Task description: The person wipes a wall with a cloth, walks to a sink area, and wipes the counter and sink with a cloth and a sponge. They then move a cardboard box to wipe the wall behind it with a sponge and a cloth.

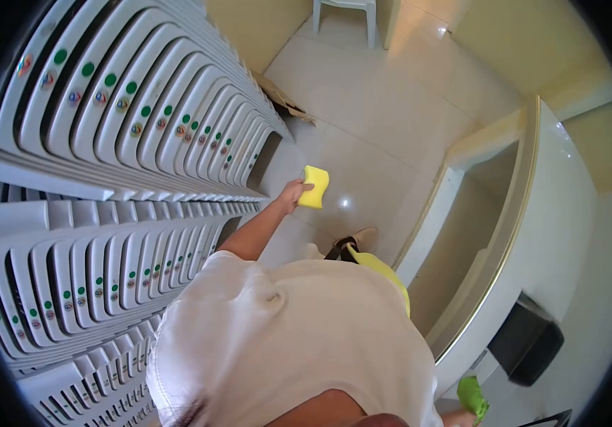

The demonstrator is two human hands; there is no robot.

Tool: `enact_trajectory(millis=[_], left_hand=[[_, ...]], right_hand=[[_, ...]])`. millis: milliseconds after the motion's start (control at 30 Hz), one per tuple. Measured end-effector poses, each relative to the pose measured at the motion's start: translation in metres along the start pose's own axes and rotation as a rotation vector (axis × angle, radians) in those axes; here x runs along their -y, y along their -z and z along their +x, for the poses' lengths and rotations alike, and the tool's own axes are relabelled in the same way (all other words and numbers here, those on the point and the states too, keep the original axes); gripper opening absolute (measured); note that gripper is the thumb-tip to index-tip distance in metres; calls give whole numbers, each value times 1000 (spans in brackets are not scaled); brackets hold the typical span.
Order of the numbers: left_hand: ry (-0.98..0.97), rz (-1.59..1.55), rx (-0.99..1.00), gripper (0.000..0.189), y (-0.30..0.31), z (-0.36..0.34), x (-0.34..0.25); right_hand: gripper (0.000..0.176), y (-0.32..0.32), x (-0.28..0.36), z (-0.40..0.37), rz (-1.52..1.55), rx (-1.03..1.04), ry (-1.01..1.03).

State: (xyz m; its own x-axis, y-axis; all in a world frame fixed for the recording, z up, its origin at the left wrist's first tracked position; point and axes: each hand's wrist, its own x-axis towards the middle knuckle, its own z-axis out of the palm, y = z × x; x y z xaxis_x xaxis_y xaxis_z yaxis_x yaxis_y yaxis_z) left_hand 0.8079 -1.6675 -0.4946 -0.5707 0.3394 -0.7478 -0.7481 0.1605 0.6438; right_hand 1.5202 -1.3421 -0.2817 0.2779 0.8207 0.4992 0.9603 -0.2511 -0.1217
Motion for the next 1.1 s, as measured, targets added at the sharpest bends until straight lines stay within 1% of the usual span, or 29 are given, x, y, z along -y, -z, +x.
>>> enact_trajectory(millis=[33,67,133,167,233,267,333,367,433,467,533,567,633,667,700,767,800,867,900,933,967,1000,1033,1067,1100], left_hand=[[41,-92,22,32,-6,9,-9],[45,-89,13,32,-10,18,-19],[76,-240,100,34,-18,45,-37],[83,-246,91,34,-22,59,-43],[7,-272,68,35,-28,81,-52],[19,-277,59,35,-29,90,-54],[-40,-195,-67,34,-39,97,-75],[-37,-204,-75,34,-43,103,-86],[-130,14,-195,34,-43,120,-107],[-125,8,-210,34,-39,134,-121],[-238,-37,-195,36,-33,164,-150],[-229,-38,-203,36,-35,176,-162],[-255,-297,-43,36,-56,189,-213],[-211,-365,75,35,-63,198,-234],[-202,-368,90,35,-70,212,-250],[-95,-465,319,37,-86,234,-276],[-92,-494,334,36,-99,240,-287],[-47,-501,441,36,-119,263,-292],[-78,-251,394,39,-131,272,-290],[-128,-77,352,43,-147,276,-284],[-166,21,432,45,-166,260,-295],[-119,23,613,45,-184,257,-293],[-112,27,777,42,-200,250,-295],[-93,110,912,39,-211,232,-308],[-187,117,974,40,-225,230,-301]], right_hand=[[46,-1,14,2,-14,10,4],[47,-1,24,5,-19,20,7],[48,-3,49,11,-25,44,25],[49,-7,62,12,-29,66,35],[51,-9,85,15,-41,123,58],[51,-9,97,15,-46,158,67],[53,-10,120,14,-62,224,82],[54,-11,131,12,-72,265,87],[55,-12,155,8,-93,364,97],[56,-11,169,5,-103,421,106],[57,-7,193,1,-144,563,99],[58,-4,208,-2,-168,651,91],[60,2,239,-7,-217,837,52],[60,4,257,-8,-236,943,22],[61,8,275,-7,-262,1059,-7],[63,12,317,-4,-279,1267,-69],[63,10,344,-5,-256,1379,-91],[65,-7,410,-12,-200,1559,-86],[66,-21,453,-21,-131,1624,-61],[66,-37,504,-38,-42,1681,-26],[67,-50,562,-62,119,1689,6],[68,-59,620,-91,281,1695,17],[72,-52,684,-124,487,1603,38],[63,-68,726,-141,733,1745,-8],[57,-85,762,-155,935,1858,-73]])
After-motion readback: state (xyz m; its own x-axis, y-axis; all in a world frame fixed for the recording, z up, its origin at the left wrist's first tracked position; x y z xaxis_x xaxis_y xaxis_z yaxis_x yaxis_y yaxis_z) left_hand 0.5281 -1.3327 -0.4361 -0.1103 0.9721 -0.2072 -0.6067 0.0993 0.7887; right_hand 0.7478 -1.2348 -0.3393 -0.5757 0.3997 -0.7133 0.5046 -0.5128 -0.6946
